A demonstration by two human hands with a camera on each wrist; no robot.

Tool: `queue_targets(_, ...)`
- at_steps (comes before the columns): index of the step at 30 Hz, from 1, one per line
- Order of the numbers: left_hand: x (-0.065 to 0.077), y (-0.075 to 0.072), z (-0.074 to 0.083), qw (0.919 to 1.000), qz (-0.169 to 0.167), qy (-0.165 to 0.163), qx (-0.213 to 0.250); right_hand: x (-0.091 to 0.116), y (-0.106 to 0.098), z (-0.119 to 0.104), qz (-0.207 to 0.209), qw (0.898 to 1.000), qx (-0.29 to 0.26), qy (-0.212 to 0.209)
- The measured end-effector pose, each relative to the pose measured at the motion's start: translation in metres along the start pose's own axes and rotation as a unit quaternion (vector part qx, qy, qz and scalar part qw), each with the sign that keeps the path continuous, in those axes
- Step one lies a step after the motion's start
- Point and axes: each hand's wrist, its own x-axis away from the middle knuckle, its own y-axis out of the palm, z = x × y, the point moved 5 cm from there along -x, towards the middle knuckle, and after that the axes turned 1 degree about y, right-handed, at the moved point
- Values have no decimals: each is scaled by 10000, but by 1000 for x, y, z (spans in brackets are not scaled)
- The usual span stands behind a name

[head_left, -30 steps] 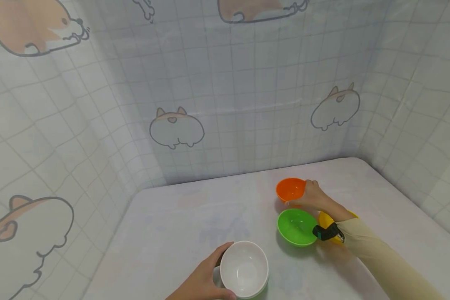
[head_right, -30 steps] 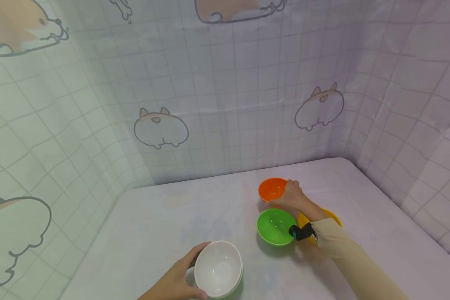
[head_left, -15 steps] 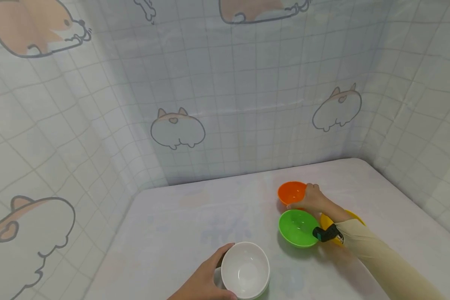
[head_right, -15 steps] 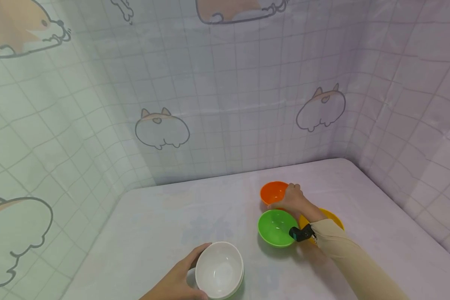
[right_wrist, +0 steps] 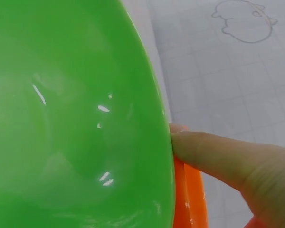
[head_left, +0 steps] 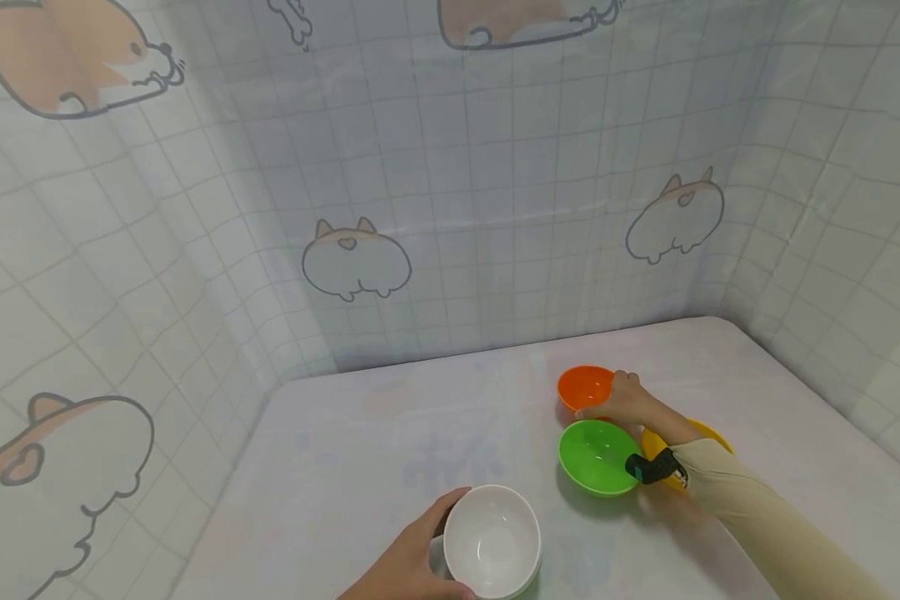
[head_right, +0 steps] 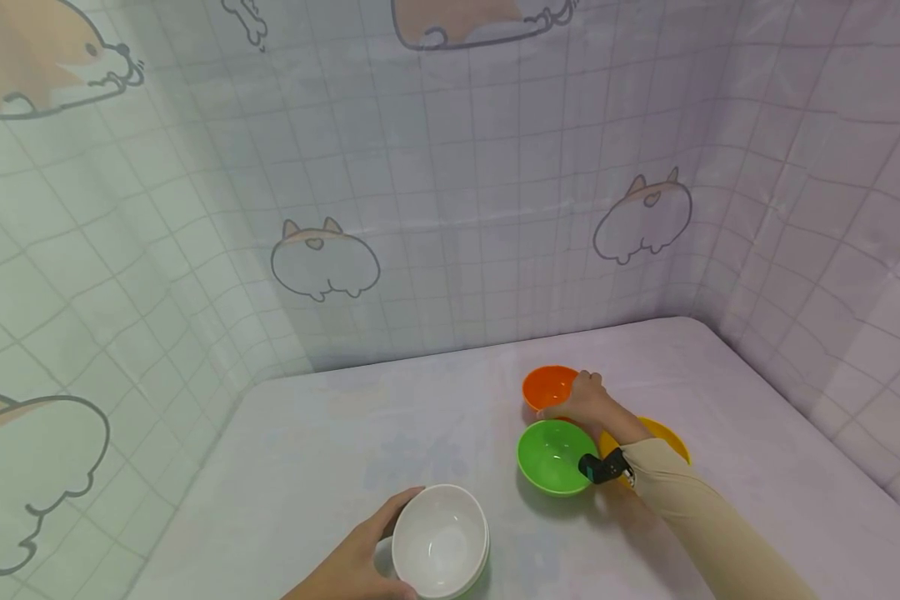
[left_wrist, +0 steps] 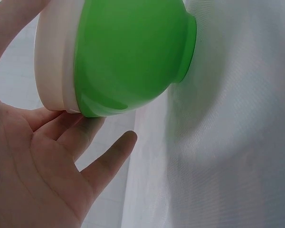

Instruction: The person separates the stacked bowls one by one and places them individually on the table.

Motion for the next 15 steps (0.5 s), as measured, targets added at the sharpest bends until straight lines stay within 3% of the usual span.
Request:
queue_targets(9, 1, 1, 1, 9997, 17, 195, -123, 4, -3, -4, -154, 9997, 98, -129)
queue_targets(15, 1, 0, 1, 9999, 9, 101, -81, 7, -6, -6, -290, 9996, 51, -13)
